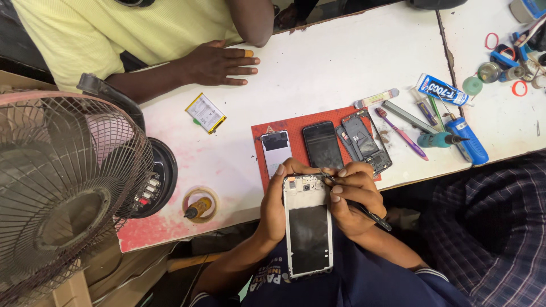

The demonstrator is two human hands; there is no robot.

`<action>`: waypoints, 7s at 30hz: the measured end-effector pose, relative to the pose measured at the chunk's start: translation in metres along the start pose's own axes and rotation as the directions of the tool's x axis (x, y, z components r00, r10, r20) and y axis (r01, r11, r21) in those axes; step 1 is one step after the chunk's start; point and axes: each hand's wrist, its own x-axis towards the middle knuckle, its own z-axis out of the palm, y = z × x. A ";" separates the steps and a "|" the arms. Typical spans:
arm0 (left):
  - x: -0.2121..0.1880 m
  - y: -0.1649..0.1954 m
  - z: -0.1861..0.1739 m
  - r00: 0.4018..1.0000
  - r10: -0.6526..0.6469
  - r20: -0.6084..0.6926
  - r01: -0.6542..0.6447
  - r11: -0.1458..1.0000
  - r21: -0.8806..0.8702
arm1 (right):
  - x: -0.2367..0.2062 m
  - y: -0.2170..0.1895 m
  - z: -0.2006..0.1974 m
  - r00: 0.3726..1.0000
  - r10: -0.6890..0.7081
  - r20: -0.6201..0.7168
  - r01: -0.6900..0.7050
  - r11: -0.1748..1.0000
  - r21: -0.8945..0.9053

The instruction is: The person repairs a disassembled smartphone, holding the phone body in one hand while using a screwdriver to remove screws and a pry tool to work on the frame and screen assembly. They briefly open a wooden drawer under the bench to retrieve or store an item, then continue working on the phone.

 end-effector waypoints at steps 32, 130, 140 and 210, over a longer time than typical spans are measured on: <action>-0.010 0.018 0.009 1.000 -0.016 -0.003 0.016 0.998 0.065 | -0.005 -0.001 -0.007 0.998 0.039 -0.050 -0.037 0.999 0.032; -0.003 0.011 0.003 0.998 -0.015 -0.065 0.018 0.999 0.050 | 0.002 -0.004 -0.009 0.992 0.122 0.034 -0.121 0.992 -0.042; 0.000 0.008 0.001 0.998 -0.017 -0.064 0.020 0.999 0.046 | 0.011 -0.007 -0.009 0.985 0.140 0.098 -0.135 0.989 -0.060; 0.005 0.000 -0.001 0.989 -0.133 -0.064 0.130 0.990 -0.046 | -0.024 0.021 -0.032 0.957 0.285 -0.050 -0.265 0.934 0.240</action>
